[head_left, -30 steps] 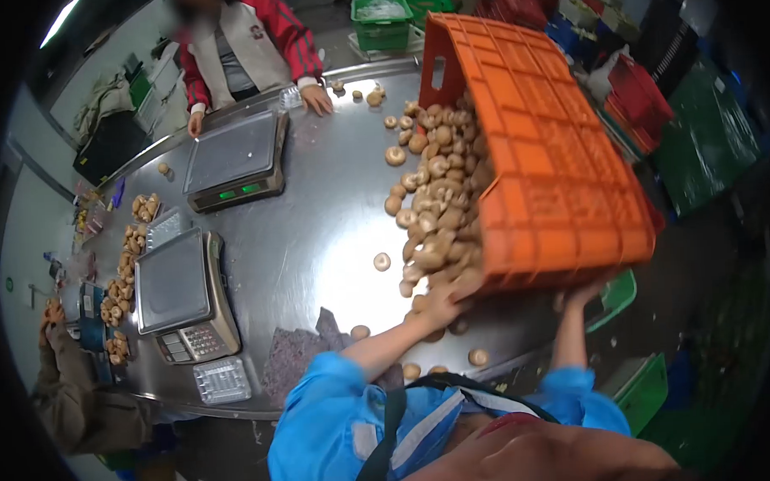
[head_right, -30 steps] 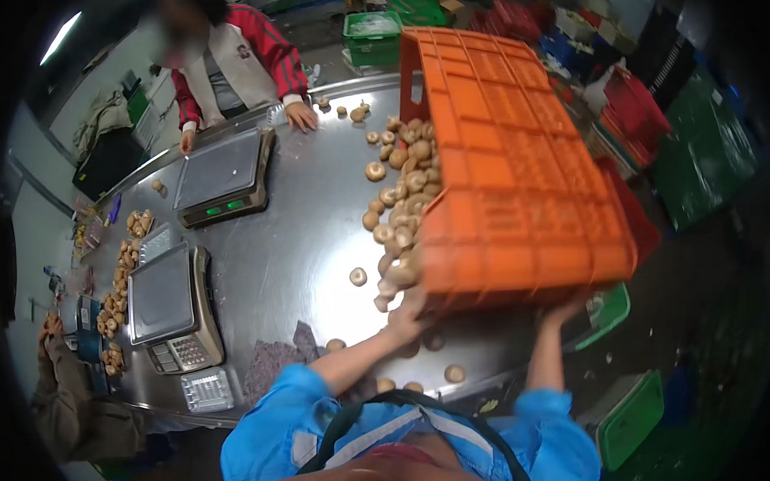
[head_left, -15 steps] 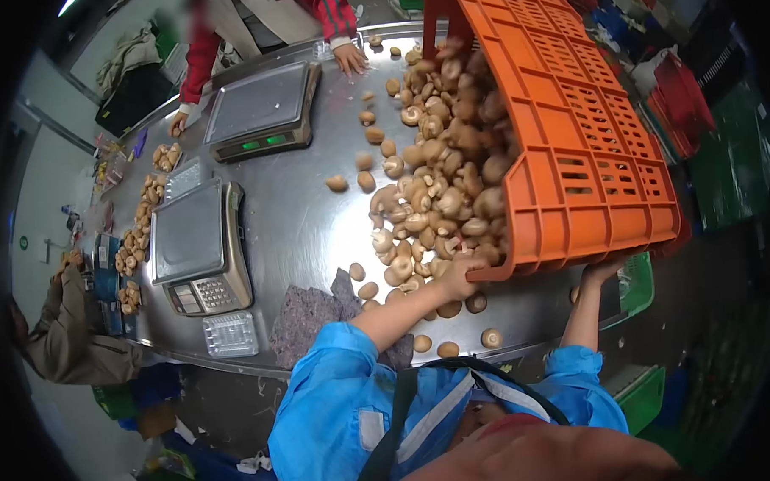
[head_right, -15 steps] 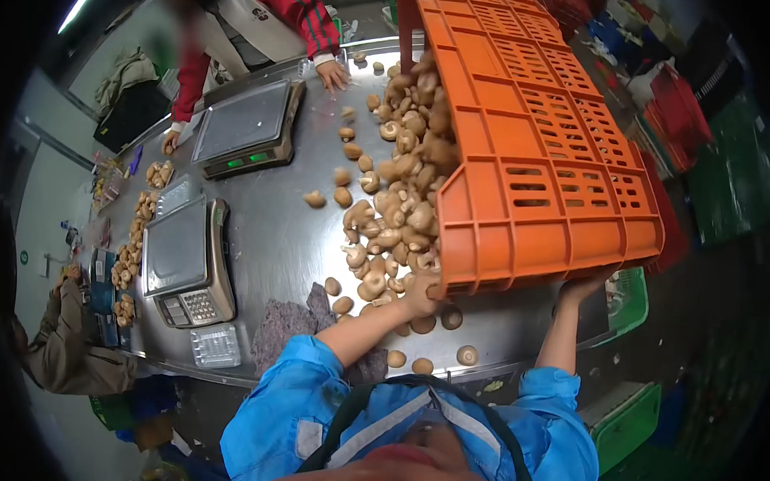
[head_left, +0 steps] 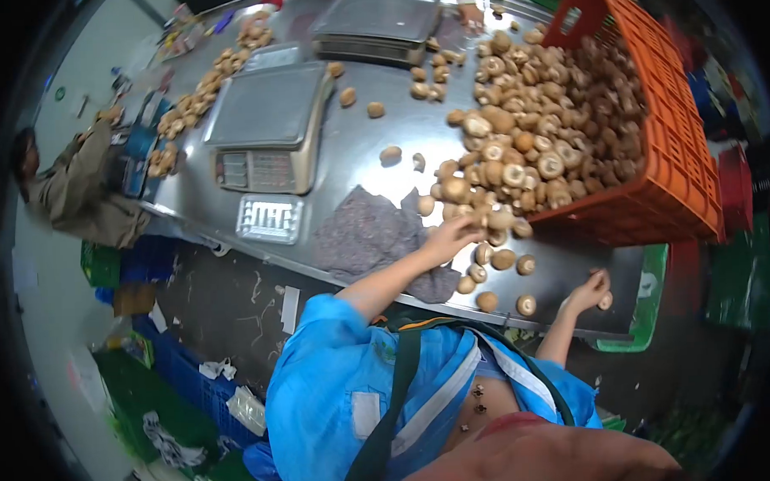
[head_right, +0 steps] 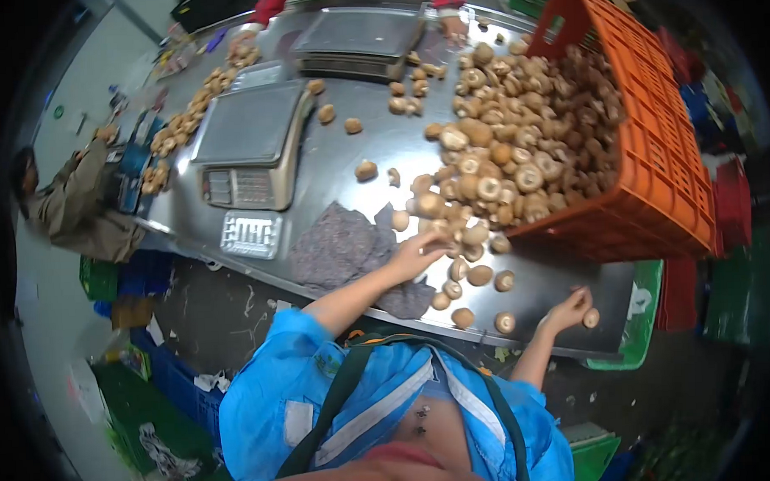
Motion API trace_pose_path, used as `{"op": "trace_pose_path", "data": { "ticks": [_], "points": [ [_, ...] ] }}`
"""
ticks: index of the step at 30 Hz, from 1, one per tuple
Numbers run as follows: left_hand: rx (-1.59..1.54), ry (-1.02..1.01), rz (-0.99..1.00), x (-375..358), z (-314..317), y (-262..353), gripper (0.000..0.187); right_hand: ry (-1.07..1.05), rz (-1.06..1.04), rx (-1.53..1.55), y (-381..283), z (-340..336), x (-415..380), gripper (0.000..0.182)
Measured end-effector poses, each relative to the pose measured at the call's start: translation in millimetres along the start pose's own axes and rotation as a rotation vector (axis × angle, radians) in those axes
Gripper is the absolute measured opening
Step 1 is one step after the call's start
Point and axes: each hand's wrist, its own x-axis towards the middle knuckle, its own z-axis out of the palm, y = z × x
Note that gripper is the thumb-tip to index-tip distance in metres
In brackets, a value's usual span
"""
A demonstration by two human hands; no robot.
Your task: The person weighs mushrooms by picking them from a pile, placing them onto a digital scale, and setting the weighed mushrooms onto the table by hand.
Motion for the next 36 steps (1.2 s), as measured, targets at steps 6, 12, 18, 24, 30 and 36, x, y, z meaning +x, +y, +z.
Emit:
{"op": "trace_pose_path", "data": {
  "ticks": [6, 12, 18, 24, 30, 36],
  "points": [
    [0.600, 0.658, -0.117, -147.8, -256.7, -35.1, 0.015, -0.754, 0.255, 0.029, -69.0, 120.0, -150.0, 0.018],
    [0.810, 0.815, -0.214, -202.7, -435.3, -59.9, 0.032, -1.123, -0.149, -0.212, -175.7, 331.2, -269.7, 0.028],
    [0.676, 0.554, -0.305, -208.0, -475.1, -72.7, 0.039, -1.287, -0.013, -0.340, -188.5, 437.3, -363.8, 0.068],
    [0.620, 0.496, -0.182, -200.5, -482.2, -63.2, 0.026, -0.777, 0.471, -0.384, -207.8, 491.5, -367.1, 0.079],
    [0.764, 0.352, 0.067, -139.9, -477.3, -42.1, 0.023, -0.683, 0.503, -0.416, -207.8, 520.8, -347.6, 0.070],
    [0.821, 0.103, 0.298, 42.6, -402.5, 50.9, 0.029, -0.752, 0.899, 0.070, -187.8, 509.2, -330.7, 0.066]
  ]
}}
